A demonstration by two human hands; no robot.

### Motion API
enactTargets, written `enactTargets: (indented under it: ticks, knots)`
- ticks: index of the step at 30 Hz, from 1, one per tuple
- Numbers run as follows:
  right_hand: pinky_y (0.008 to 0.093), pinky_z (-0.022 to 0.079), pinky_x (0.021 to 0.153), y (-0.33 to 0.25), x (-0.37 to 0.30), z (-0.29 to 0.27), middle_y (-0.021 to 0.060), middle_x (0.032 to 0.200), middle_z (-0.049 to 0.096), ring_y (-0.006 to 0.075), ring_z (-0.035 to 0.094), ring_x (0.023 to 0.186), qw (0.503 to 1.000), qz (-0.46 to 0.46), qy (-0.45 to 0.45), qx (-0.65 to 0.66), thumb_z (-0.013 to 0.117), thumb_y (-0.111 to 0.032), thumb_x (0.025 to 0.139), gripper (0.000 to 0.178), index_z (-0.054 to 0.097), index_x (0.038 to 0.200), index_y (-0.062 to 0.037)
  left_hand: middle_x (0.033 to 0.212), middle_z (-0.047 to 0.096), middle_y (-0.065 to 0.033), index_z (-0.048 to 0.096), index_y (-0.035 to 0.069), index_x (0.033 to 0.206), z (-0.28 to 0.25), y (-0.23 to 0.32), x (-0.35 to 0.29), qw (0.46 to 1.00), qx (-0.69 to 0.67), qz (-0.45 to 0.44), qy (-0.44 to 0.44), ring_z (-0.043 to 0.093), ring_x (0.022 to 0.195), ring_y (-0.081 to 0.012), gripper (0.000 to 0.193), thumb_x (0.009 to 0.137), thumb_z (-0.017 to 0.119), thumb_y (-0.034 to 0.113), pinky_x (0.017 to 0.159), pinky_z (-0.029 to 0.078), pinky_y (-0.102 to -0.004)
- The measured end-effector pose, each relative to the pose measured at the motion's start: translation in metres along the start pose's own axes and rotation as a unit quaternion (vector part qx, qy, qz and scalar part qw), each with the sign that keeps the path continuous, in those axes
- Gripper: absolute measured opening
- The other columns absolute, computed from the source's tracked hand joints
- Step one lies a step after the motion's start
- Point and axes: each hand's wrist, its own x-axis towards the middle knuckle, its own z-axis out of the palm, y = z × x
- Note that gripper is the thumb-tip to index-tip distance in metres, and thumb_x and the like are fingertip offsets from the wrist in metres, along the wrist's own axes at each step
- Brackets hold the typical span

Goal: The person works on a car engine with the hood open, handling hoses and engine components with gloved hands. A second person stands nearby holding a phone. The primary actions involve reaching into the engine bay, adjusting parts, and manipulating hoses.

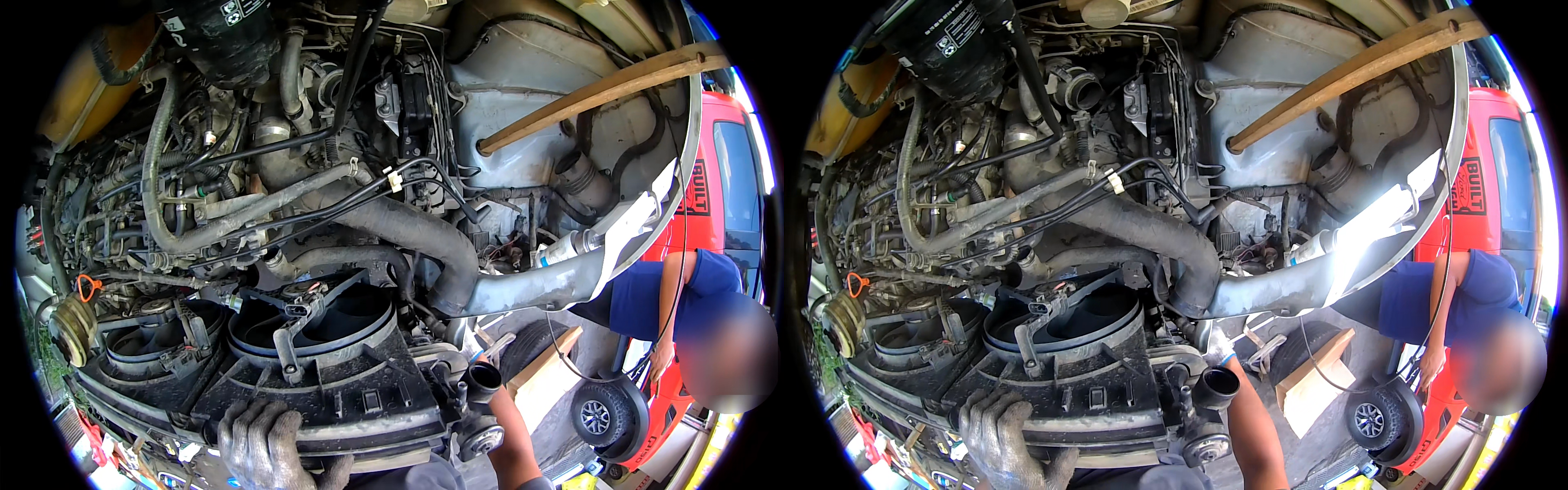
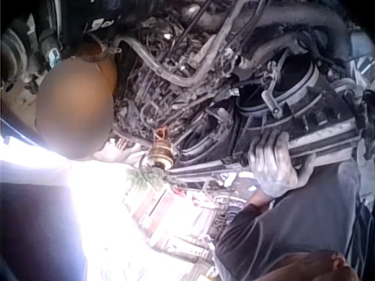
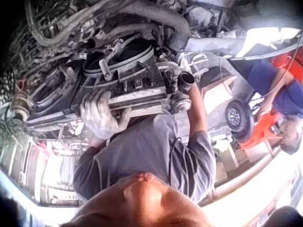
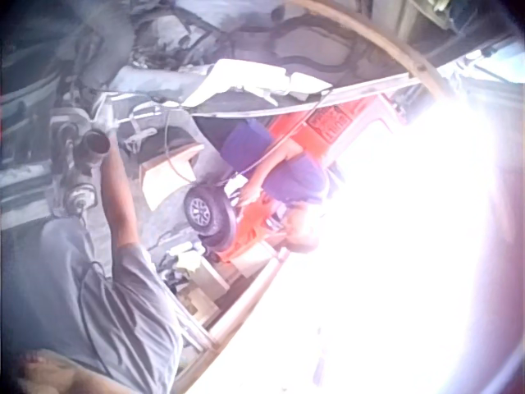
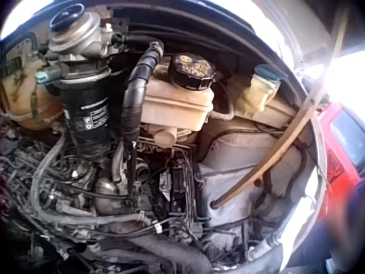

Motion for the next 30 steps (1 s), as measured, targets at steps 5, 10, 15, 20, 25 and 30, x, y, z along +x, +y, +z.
enactTargets:
  ticks: [5,10,15,20,25,30]
  knots:
    - [0.0467,0.062,0.098,0.019,-0.018,0.010,0.0203,0.118,0.084,0.0373,0.080,0.109,0.998,-0.019,-0.041,0.031,0.081,-0.024,0.096,0.028,0.085,0.117,-0.0052,0.124,0.074,-0.0216,0.072,-0.002,0.131,0.000,0.002,-0.009,1.000,0.006,-0.001,0.016,0.073,0.115,-0.0416,0.073,0.099,0.077,0.064,0.106,0.055,-0.0586]
    - [0.0475,0.061,0.101,0.055,-0.080,0.025,0.0201,0.121,0.083,0.0387,0.079,0.114,0.988,-0.038,0.036,0.146,0.083,-0.031,0.096,0.031,0.085,0.117,-0.0069,0.122,0.073,-0.0227,0.071,-0.002,0.132,0.002,0.003,-0.005,1.000,0.005,0.019,0.023,0.072,0.111,-0.0431,0.072,0.098,0.080,0.060,0.103,0.055,-0.0582]
    - [0.0341,0.058,0.067,0.033,-0.149,0.023,0.0067,0.103,0.081,0.0155,0.071,0.080,0.701,0.200,0.198,0.656,0.058,-0.044,0.124,0.038,0.076,0.127,-0.0106,0.114,0.070,-0.0270,0.071,-0.006,0.125,0.006,0.015,-0.017,1.000,0.006,-0.005,0.022,0.066,0.109,-0.0496,0.069,0.082,0.082,0.046,0.101,0.051,-0.0617]
    - [0.0292,0.050,0.060,0.034,-0.145,0.013,0.0037,0.101,0.070,0.0141,0.059,0.071,0.535,0.135,0.302,0.777,0.057,-0.035,0.125,0.029,0.070,0.123,-0.0091,0.114,0.067,-0.0268,0.068,-0.003,0.128,0.016,0.017,-0.020,0.999,0.030,0.024,0.033,0.064,0.106,-0.0491,0.057,0.096,0.072,0.044,0.096,0.049,-0.0599]
    - [0.0248,0.044,0.054,0.084,-0.152,-0.034,0.0012,0.096,0.064,0.0098,0.052,0.069,0.287,0.085,0.438,0.848,0.058,-0.025,0.124,0.020,0.065,0.112,-0.0103,0.114,0.069,-0.0256,0.069,-0.004,0.126,0.022,0.015,-0.032,0.999,0.033,-0.012,0.035,0.063,0.109,-0.0506,0.049,0.097,0.073,0.035,0.101,0.047,-0.0612]
    - [0.0288,0.053,0.055,0.106,-0.193,-0.065,0.0084,0.102,0.078,0.0111,0.064,0.064,0.486,0.096,0.529,0.689,0.070,-0.011,0.116,0.014,0.070,0.129,-0.0037,0.110,0.067,-0.0268,0.068,-0.005,0.123,0.036,0.010,-0.030,0.994,0.050,0.004,0.093,0.063,0.105,-0.0497,0.045,0.097,0.075,0.031,0.096,0.048,-0.0590]
